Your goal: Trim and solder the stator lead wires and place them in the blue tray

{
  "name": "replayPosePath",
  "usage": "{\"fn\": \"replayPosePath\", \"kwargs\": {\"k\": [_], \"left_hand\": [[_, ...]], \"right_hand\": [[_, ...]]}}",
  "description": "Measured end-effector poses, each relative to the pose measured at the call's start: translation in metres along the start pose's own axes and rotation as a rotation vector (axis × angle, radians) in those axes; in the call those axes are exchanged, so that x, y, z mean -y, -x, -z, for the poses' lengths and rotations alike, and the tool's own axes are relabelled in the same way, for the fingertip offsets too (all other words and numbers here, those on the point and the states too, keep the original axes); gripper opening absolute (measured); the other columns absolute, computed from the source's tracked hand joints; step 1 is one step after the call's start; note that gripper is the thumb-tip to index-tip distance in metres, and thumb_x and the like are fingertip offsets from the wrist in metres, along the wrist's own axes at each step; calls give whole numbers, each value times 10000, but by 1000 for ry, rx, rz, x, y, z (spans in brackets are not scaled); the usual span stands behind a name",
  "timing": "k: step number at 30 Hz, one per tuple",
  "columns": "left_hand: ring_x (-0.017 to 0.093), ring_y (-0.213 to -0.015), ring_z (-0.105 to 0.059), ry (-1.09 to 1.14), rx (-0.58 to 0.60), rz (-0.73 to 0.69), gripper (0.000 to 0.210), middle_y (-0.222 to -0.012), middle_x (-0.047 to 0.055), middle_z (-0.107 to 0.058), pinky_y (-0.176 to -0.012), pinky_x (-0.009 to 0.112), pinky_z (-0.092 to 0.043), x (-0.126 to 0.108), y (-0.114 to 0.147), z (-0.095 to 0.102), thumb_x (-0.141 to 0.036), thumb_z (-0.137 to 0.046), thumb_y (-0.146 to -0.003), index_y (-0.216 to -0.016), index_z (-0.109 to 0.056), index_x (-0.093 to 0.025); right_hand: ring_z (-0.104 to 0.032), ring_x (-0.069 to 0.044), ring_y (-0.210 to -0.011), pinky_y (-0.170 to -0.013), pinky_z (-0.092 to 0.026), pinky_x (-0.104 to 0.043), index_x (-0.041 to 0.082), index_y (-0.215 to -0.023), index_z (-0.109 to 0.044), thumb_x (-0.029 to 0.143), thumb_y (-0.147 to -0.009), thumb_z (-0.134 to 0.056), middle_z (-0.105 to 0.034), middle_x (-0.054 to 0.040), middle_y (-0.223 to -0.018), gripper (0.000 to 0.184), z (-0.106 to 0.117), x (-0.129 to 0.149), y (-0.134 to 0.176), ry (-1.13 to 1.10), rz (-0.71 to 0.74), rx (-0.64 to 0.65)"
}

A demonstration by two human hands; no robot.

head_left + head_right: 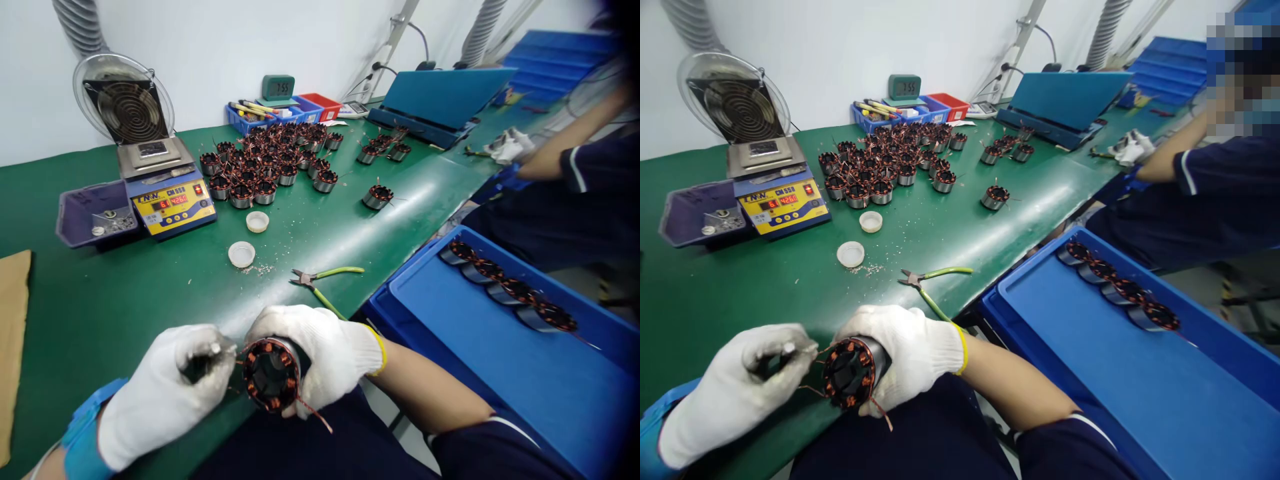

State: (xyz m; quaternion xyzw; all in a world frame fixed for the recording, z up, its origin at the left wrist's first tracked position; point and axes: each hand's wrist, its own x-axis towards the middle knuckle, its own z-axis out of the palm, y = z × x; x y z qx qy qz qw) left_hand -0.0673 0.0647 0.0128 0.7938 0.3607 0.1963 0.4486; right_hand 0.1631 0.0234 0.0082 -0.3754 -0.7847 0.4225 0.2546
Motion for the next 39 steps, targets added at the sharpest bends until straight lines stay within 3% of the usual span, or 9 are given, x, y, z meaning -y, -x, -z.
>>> {"fn": "replayPosePath", "kwargs": {"k": [3, 6, 13, 16, 19, 23, 27, 33, 39], "left_hand": [[147, -600, -487, 181, 36, 171, 154, -663, 2, -556, -545, 236, -401, 3, -4, 3, -324, -633, -769, -734, -586, -183], [122, -531, -416, 335, 120, 306, 266, -582, -18, -494, -489, 224, -355, 5, -10, 1, -406, -646, -743, -653, -554, -172], [74, -442, -266, 497, 171, 453, 348, -475, -67, -380, -416, 202, -234, -6, -8, -8, -411, -715, -690, -580, -485, -174], [82, -452, -329, 541, 130, 429, 372, -495, -45, -440, -425, 205, -278, -1, -9, -9, -467, -737, -680, -615, -544, -156], [117, -569, -475, 608, -36, 349, 411, -684, 7, -584, -521, 223, -405, 15, -14, -7, -498, -755, -691, -860, -638, -143], [171, -719, -575, 778, -155, 332, 486, -827, 45, -625, -653, 284, -493, 37, -24, -1, -518, -699, -767, -1056, -586, -145], [181, -676, -585, 742, -154, 328, 548, -795, 55, -624, -648, 319, -500, 44, -31, -2, -519, -726, -736, -1059, -569, -105], [169, -632, -565, 691, -152, 320, 586, -767, 51, -617, -635, 323, -482, 43, -32, -6, -555, -725, -685, -1014, -585, -91], [167, -652, -565, 687, -105, 280, 483, -798, 46, -608, -645, 325, -485, 49, -32, -5, -506, -675, -753, -1016, -586, -110]], "right_hand": [[-629, -204, -860, -778, -506, -310, 180, -1069, -618, 422, -509, -820, -653, -70, -1013, 642, 1, 0, 3, 9, 1, -21], [-630, -207, -853, -757, -509, -305, 186, -1065, -622, 412, -505, -820, -655, -66, -1004, 636, 4, -1, 5, 19, -24, -34], [-635, -210, -880, -751, -512, -302, 198, -1087, -608, 365, -491, -824, -648, -58, -1030, 656, 3, -3, 8, 65, -47, -101], [-635, -220, -886, -756, -512, -316, 198, -1089, -605, 375, -470, -837, -650, -62, -1029, 684, 4, -3, 9, 68, -86, -101], [-635, -237, -907, -786, -511, -349, 194, -1087, -594, 390, -452, -844, -646, -69, -1046, 710, 12, -3, 8, 60, -185, -155], [-619, -245, -974, -836, -506, -377, 176, -1097, -554, 306, -412, -854, -612, -89, -1148, 760, 30, -5, 0, 5, -275, -234], [-624, -177, -764, -697, -519, -314, 157, -1132, -529, 211, -460, -823, -657, -33, -956, 735, 52, -9, -22, -20, -481, -237], [-543, -112, -687, -635, -451, -229, 158, -1221, -540, 240, -595, -751, -589, 30, -812, 666, 77, -22, -55, 13, -493, -218], [-554, -138, -733, -621, -416, -219, 162, -1069, -600, 319, -590, -758, -609, 12, -842, 529, 82, -33, -71, 176, -523, -157]]}}
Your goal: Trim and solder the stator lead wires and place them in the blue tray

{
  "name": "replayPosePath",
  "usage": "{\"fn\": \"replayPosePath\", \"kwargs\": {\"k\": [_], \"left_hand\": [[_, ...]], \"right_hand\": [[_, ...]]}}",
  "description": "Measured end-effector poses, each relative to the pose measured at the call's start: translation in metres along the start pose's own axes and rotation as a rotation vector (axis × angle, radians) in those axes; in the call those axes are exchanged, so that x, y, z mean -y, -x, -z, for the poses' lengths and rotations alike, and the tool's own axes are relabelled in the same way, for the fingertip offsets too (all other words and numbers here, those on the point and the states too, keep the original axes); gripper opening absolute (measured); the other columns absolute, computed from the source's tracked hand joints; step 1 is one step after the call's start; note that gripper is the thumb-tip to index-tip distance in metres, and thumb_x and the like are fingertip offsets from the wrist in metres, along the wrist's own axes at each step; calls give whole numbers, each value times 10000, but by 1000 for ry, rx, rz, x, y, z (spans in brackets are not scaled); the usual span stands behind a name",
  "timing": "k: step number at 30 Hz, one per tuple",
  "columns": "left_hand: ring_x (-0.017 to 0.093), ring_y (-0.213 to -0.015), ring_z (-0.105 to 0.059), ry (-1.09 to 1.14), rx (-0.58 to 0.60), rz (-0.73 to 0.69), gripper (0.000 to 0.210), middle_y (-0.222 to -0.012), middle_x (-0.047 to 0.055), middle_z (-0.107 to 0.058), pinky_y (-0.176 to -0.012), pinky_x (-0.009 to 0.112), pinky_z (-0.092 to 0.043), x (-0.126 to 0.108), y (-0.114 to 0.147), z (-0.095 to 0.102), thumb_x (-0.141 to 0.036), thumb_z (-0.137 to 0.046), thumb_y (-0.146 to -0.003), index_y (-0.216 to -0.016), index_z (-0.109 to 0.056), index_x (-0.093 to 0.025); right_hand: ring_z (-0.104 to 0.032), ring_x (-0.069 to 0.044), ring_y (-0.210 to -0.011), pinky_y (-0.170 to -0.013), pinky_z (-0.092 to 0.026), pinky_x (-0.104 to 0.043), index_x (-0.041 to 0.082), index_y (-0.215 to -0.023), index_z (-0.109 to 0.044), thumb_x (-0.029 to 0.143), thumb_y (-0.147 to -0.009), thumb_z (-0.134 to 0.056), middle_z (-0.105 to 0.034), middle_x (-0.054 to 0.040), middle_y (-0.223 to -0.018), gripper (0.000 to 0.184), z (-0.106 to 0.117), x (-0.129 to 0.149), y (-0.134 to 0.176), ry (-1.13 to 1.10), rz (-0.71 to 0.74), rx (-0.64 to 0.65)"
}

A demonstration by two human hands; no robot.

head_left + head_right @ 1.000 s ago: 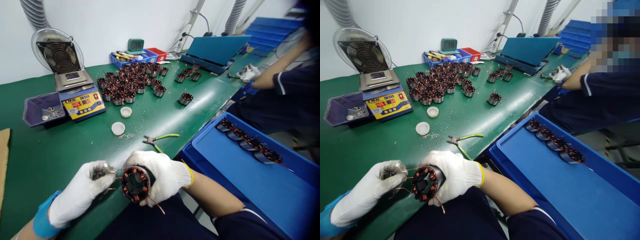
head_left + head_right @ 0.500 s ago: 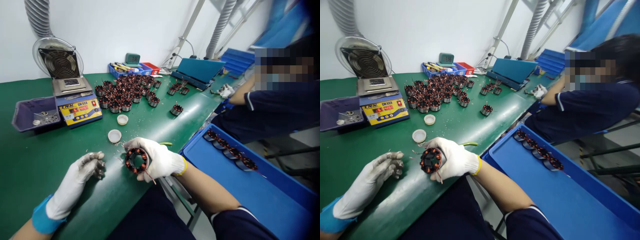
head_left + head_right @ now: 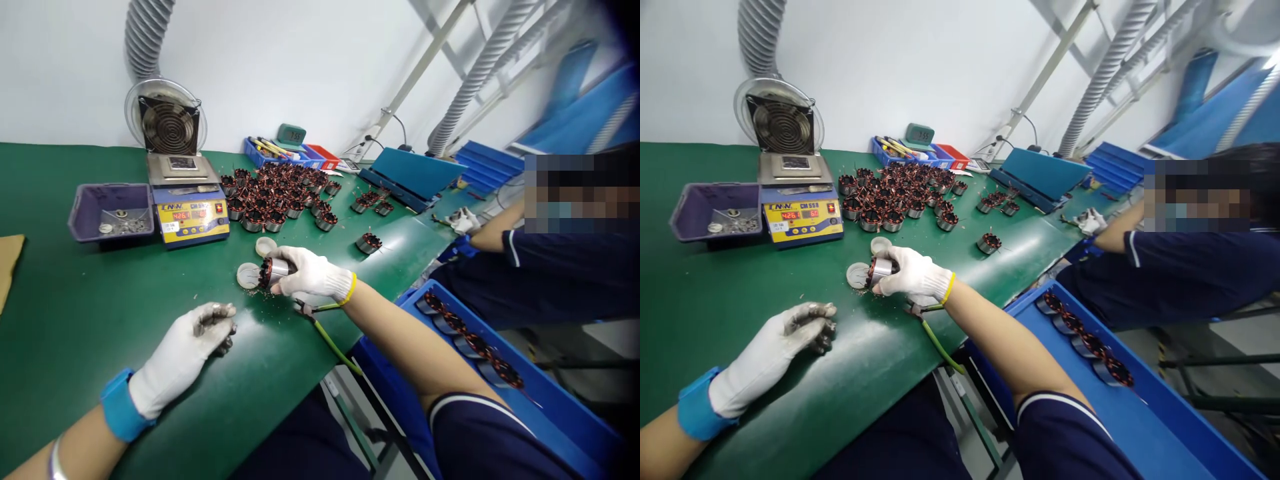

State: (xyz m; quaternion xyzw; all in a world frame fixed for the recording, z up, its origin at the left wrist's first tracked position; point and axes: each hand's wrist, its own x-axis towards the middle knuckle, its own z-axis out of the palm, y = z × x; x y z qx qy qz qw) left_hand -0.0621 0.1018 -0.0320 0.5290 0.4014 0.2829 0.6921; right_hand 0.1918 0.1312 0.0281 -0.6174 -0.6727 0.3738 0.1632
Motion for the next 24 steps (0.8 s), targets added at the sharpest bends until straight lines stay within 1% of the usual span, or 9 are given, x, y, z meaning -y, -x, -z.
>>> {"fn": "replayPosePath", "kwargs": {"k": [3, 6, 9, 12, 14, 16, 20, 24], "left_hand": [[166, -665, -559, 4, 21, -3, 451, -790, 39, -599, -653, 324, -481, 0, -1, 0, -492, -657, -776, -1013, -585, -116], [164, -662, -550, -6, 28, -10, 419, -778, 35, -596, -647, 320, -472, 0, -1, -1, -476, -648, -788, -1003, -588, -120], [162, -657, -543, -13, 33, -22, 401, -766, 34, -599, -640, 313, -465, 0, -1, -1, -471, -641, -793, -988, -594, -123], [161, -660, -542, -29, 33, -25, 409, -757, 30, -599, -644, 307, -463, 1, 0, 0, -477, -636, -793, -992, -594, -123], [161, -669, -547, -41, 27, -19, 424, -771, 32, -601, -654, 306, -467, 1, 0, 0, -484, -639, -784, -997, -591, -120], [160, -673, -547, -50, 22, -11, 440, -777, 31, -600, -655, 300, -468, 0, 0, 0, -491, -645, -774, -999, -590, -117], [161, -672, -547, -80, 19, -3, 457, -772, 28, -602, -651, 295, -469, 0, 0, 0, -494, -649, -764, -1015, -588, -117], [160, -680, -545, -101, 26, -6, 425, -776, 22, -604, -659, 292, -467, 2, 0, 1, -477, -641, -781, -1015, -587, -127]], "right_hand": [[-546, -127, -678, -576, -394, -213, 189, -1017, -613, 389, -617, -748, -605, 21, -795, 467, 1, 4, -6, 64, -36, -3], [-519, -107, -612, -531, -394, -210, 192, -992, -595, 389, -657, -713, -585, 25, -757, 406, 3, 9, -11, -66, -40, 33], [-508, -99, -593, -503, -411, -207, 194, -956, -573, 363, -668, -695, -571, 22, -766, 356, 3, 9, -16, -227, -32, 48], [-507, -99, -581, -497, -423, -211, 195, -957, -576, 370, -665, -696, -560, 20, -759, 361, 1, 6, -20, -255, -49, 56], [-523, -107, -579, -516, -430, -218, 199, -995, -583, 380, -649, -706, -572, 22, -749, 409, 0, 4, -22, -185, -82, 56], [-545, -119, -591, -547, -430, -226, 206, -1007, -593, 400, -638, -706, -591, 25, -740, 432, 1, 5, -22, -68, -107, 49], [-573, -142, -648, -598, -408, -226, 217, -960, -604, 432, -624, -697, -612, 33, -742, 410, 4, 11, -22, 152, -72, 10], [-570, -148, -675, -609, -382, -225, 222, -958, -598, 451, -632, -679, -613, 37, -746, 407, 5, 14, -21, 220, -47, 1]]}}
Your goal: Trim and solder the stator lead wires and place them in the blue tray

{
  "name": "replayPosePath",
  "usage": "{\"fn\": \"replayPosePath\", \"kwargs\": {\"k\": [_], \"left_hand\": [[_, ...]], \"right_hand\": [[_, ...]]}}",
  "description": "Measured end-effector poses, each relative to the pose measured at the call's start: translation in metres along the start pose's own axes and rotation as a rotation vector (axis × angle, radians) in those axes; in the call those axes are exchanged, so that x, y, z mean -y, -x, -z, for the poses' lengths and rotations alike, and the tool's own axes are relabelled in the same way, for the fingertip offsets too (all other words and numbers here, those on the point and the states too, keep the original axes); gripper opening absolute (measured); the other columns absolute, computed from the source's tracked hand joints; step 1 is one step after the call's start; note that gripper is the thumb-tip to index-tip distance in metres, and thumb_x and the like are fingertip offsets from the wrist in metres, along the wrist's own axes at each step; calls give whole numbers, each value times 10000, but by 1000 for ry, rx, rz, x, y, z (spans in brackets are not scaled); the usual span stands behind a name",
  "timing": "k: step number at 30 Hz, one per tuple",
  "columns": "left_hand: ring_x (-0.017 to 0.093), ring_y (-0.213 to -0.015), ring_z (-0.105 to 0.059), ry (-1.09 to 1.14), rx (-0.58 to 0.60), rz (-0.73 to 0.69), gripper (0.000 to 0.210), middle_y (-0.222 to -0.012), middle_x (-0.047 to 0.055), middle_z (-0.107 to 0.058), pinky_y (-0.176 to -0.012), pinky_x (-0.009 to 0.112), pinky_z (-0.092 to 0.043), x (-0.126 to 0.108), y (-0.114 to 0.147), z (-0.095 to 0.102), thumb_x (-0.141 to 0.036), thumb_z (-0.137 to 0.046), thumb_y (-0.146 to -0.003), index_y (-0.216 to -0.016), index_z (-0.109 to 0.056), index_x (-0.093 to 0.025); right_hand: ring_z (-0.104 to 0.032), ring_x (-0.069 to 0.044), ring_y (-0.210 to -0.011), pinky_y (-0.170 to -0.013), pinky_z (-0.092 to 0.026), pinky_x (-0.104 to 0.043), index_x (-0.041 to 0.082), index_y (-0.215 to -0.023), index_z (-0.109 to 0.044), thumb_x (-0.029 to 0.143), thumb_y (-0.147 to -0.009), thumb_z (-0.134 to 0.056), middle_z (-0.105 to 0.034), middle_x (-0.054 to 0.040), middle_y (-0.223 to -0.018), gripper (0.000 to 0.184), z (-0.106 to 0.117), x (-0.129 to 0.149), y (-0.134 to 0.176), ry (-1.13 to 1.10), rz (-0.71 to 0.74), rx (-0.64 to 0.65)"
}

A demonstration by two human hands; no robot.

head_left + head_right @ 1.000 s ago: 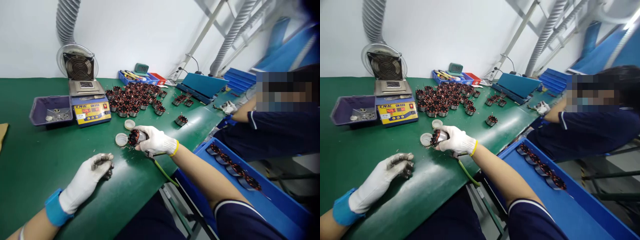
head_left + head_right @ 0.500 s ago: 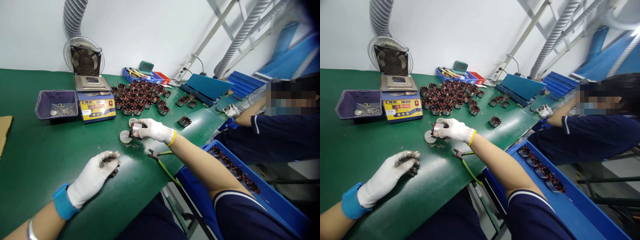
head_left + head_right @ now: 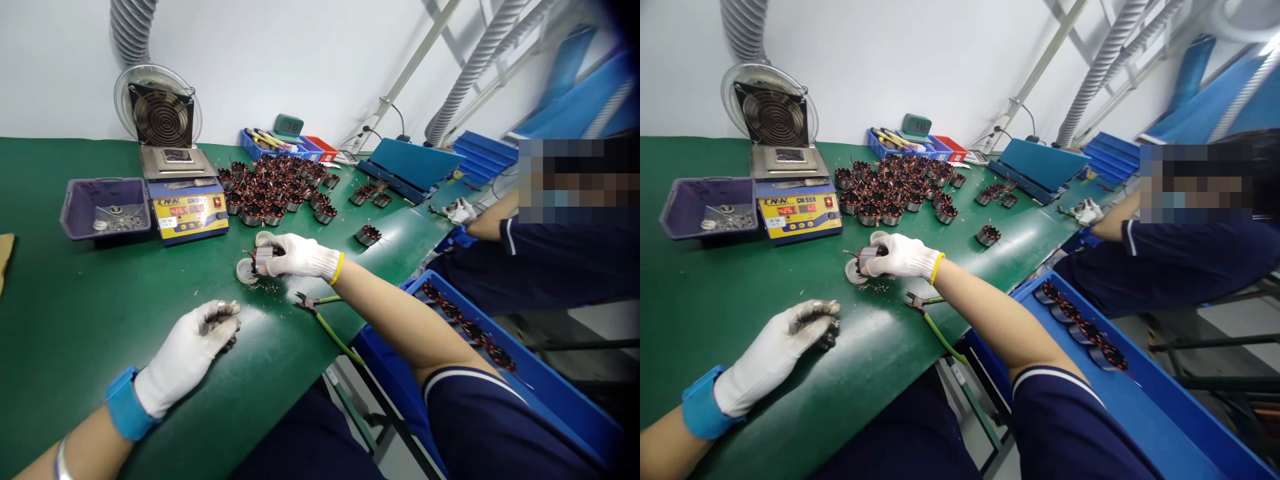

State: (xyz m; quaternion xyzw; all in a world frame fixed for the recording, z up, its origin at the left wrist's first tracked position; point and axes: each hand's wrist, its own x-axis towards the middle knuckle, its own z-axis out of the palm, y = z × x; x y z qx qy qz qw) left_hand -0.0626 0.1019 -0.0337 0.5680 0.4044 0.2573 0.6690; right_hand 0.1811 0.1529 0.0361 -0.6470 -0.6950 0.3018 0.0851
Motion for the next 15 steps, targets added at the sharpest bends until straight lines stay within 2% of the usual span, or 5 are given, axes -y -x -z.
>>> {"fn": "replayPosePath", "kwargs": {"k": [5, 9, 12, 15], "left_hand": [[156, -680, -533, 17, 6, -3, 420, -777, 18, -595, -659, 291, -462, 2, -2, 0, -470, -644, -780, -1012, -585, -125], [158, -686, -537, 16, -1, 5, 449, -785, 22, -595, -662, 293, -461, 1, -3, -1, -481, -645, -771, -1026, -581, -117], [160, -688, -536, 3, 0, 5, 454, -783, 23, -596, -665, 294, -462, -1, -2, -1, -486, -641, -767, -1023, -585, -115], [167, -697, -541, -14, -8, 12, 465, -797, 30, -603, -673, 301, -468, 0, -2, -1, -493, -646, -754, -1019, -586, -116]], "right_hand": [[-563, -143, -688, -623, -369, -221, 203, -936, -606, 463, -635, -669, -603, 38, -752, 403, 0, 1, -1, -25, -21, 14], [-580, -153, -742, -659, -397, -231, 196, -1025, -622, 476, -664, -676, -631, 17, -826, 460, 2, 6, 3, -6, -13, -9], [-590, -193, -849, -702, -426, -264, 240, -1185, -570, 480, -674, -689, -640, -13, -985, 577, 2, 14, 12, 137, 16, -189], [-555, -252, -977, -730, -439, -313, 289, -1307, -468, 436, -701, -673, -572, -57, -1153, 656, -4, 22, 21, 470, 69, -408]]}}
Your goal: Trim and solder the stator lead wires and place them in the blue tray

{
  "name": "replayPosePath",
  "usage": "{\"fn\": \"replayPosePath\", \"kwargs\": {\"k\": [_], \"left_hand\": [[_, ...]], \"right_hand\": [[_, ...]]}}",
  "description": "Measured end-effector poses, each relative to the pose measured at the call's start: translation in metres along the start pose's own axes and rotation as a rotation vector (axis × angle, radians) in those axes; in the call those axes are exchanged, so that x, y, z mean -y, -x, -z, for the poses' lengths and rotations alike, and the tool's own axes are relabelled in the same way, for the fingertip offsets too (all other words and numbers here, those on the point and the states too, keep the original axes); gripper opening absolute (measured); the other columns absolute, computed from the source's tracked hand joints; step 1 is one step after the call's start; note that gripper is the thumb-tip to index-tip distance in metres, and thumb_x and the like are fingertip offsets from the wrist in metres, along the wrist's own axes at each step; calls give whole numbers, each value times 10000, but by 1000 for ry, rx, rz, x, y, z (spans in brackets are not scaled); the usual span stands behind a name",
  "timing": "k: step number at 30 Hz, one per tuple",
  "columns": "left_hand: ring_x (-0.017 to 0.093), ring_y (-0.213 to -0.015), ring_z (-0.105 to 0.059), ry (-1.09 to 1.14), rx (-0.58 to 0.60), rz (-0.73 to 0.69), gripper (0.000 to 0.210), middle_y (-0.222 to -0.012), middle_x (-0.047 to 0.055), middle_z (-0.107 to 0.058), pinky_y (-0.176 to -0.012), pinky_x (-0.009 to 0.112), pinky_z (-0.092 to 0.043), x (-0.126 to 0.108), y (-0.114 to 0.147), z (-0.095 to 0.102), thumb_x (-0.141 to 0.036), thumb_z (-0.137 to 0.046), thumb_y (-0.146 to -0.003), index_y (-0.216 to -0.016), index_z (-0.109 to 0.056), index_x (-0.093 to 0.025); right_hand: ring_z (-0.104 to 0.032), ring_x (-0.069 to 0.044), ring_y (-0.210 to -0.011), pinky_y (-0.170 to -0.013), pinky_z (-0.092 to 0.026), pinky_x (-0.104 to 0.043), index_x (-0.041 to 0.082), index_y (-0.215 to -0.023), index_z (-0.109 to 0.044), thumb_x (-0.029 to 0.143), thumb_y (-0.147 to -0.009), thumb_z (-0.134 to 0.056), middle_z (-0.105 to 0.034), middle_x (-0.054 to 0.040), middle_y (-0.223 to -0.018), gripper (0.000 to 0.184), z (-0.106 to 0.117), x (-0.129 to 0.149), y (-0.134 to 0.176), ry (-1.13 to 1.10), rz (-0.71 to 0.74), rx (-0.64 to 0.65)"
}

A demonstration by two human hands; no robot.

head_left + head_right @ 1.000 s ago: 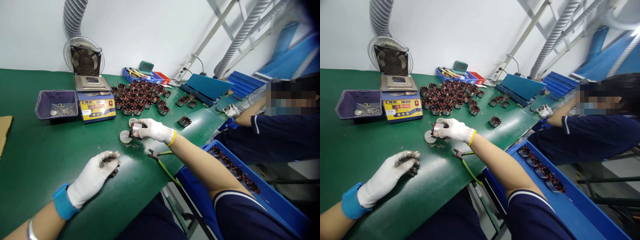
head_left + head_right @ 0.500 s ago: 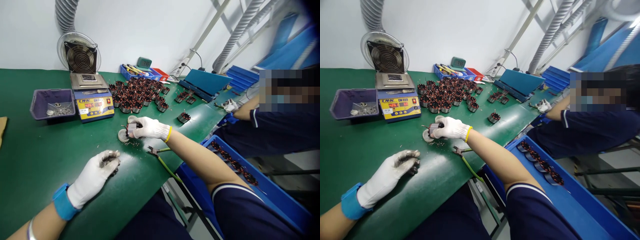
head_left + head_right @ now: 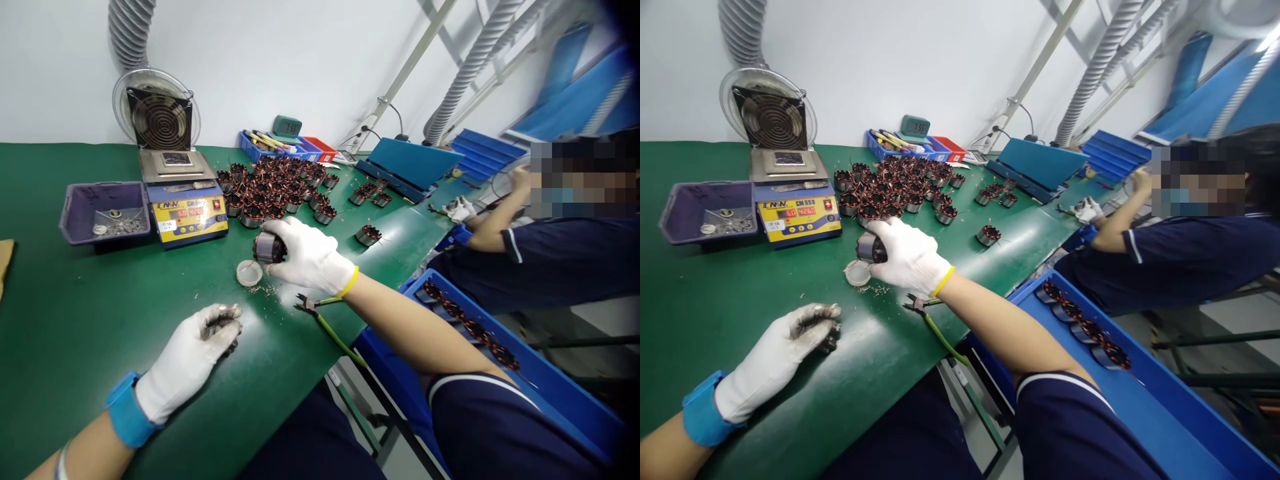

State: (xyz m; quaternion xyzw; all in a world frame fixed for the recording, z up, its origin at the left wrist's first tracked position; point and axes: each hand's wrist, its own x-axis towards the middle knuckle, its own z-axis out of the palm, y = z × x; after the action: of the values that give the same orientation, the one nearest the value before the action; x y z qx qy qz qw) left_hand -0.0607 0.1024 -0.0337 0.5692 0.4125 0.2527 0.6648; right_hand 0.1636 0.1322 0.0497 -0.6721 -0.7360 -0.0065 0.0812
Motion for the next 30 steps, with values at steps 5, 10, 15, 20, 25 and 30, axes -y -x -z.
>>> {"fn": "replayPosePath", "kwargs": {"k": [5, 10, 15, 20, 25, 30], "left_hand": [[192, -738, -565, -64, -10, -26, 467, -850, 59, -627, -695, 320, -482, 2, -1, 1, -504, -617, -764, -1026, -583, -120], [226, -796, -601, -145, -43, -35, 479, -932, 97, -655, -740, 336, -501, 0, -1, -1, -517, -600, -741, -1009, -616, -120], [249, -869, -623, -160, -65, -54, 441, -981, 112, -678, -817, 344, -504, -3, -2, -4, -484, -594, -724, -985, -631, -130], [264, -897, -632, -185, -34, -80, 362, -926, 100, -692, -820, 346, -509, -4, -2, -5, -444, -554, -733, -928, -639, -150], [257, -866, -615, -177, -3, -95, 317, -895, 98, -676, -809, 350, -497, -3, -2, -3, -427, -542, -756, -896, -630, -156], [244, -822, -575, -129, 29, -78, 346, -890, 115, -648, -783, 357, -481, -5, -2, -4, -446, -550, -748, -899, -615, -141]], "right_hand": [[-500, -274, -962, -691, -415, -343, 284, -1301, -461, 309, -882, -468, -510, -118, -1167, 420, -9, 11, 2, 402, 143, 10], [-494, -253, -874, -625, -379, -329, 289, -1261, -475, 275, -974, -244, -531, -113, -1093, 368, -18, 13, 3, 468, 119, 19], [-490, -261, -906, -645, -385, -339, 272, -1303, -444, 305, -897, -430, -512, -119, -1158, 408, -2, 13, -7, 464, 158, -82], [-463, -287, -991, -746, -407, -380, 245, -1335, -406, 280, -813, -540, -474, -131, -1210, 541, 33, 28, -84, 419, 180, -312], [-481, -307, -1016, -778, -430, -421, 253, -1274, -453, 224, -814, -550, -474, -116, -1188, 471, 55, 66, -189, 334, 183, -335], [-466, -333, -1123, -851, -433, -470, 235, -1259, -475, 177, -911, -402, -443, -131, -1244, 360, 44, 97, -234, 260, 120, -217]]}}
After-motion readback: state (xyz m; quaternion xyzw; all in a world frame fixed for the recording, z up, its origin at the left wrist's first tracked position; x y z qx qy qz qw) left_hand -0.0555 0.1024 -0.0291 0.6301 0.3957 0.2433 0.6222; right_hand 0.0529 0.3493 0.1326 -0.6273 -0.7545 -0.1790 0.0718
